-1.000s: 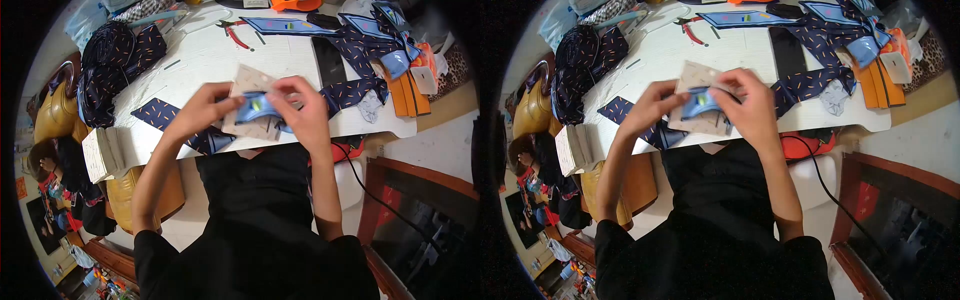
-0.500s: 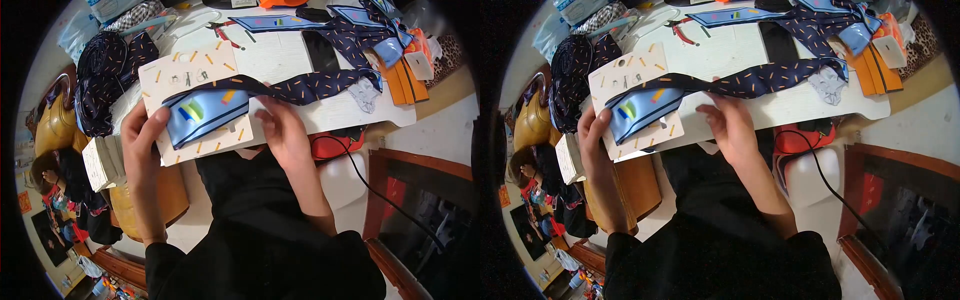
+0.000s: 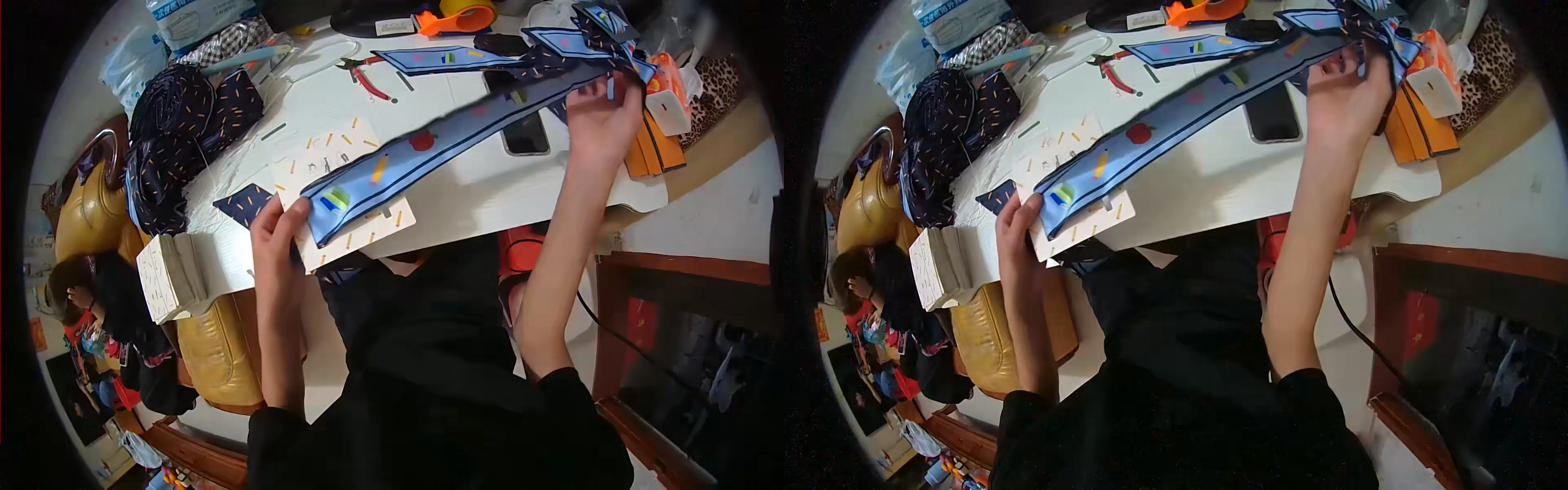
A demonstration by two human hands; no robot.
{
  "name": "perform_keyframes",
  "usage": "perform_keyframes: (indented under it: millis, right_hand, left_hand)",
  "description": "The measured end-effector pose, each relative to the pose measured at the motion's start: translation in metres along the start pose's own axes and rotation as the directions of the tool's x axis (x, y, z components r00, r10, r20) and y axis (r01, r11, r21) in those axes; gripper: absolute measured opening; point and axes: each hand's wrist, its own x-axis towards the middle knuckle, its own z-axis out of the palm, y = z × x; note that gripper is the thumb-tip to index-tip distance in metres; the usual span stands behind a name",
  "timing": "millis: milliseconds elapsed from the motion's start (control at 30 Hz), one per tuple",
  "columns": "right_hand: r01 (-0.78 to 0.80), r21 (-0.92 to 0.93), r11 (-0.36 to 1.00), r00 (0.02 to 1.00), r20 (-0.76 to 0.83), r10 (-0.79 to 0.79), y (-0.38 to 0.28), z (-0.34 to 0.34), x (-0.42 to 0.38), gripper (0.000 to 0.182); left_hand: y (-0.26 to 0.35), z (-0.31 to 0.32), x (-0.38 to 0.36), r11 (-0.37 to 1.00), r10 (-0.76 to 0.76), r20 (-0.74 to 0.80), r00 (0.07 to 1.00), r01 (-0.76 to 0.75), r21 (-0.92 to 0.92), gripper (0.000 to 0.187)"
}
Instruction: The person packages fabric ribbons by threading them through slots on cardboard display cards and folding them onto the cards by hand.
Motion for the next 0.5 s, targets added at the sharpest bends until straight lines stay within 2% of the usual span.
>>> perform_keyframes:
  millis: [67,133,233,333,367,500]
  right_hand:
    - [0.065,-0.027,0.998,0.998,-0.012,-0.065,-0.014,0.028,0.009,0.029]
    - [0.15,-0.008,0.989,0.988,0.048,-0.15,-0.028,0.041,0.024,0.032]
    - [0.173,0.018,0.985,0.957,0.234,-0.172,-0.053,0.029,0.078,0.035]
    - [-0.123,0.186,0.975,0.936,0.348,0.052,-0.083,0.022,0.128,0.037]
    - [-0.077,0.181,0.981,0.968,0.249,0.03,-0.086,0.03,0.132,0.041]
    - [0.043,0.154,0.987,0.993,0.099,-0.059,-0.103,0.042,0.136,0.051]
  left_hand:
    - [-0.007,0.008,0.001,1.0,0.016,-0.034,0.999,-0.016,0.003,0.03]
    - [-0.012,0.013,0.001,1.0,0.011,-0.047,0.999,-0.01,0.008,0.031]
    - [-0.022,0.012,0.001,0.995,0.009,-0.056,0.998,-0.003,0.105,0.03]
    - [-0.028,0.012,0.006,0.987,0.045,-0.077,0.996,-0.032,0.156,0.03]
    - [-0.029,0.012,0.008,0.984,0.059,-0.084,0.995,-0.043,0.176,0.03]
    - [-0.026,0.01,0.011,0.967,0.132,-0.115,0.985,-0.102,0.233,0.032]
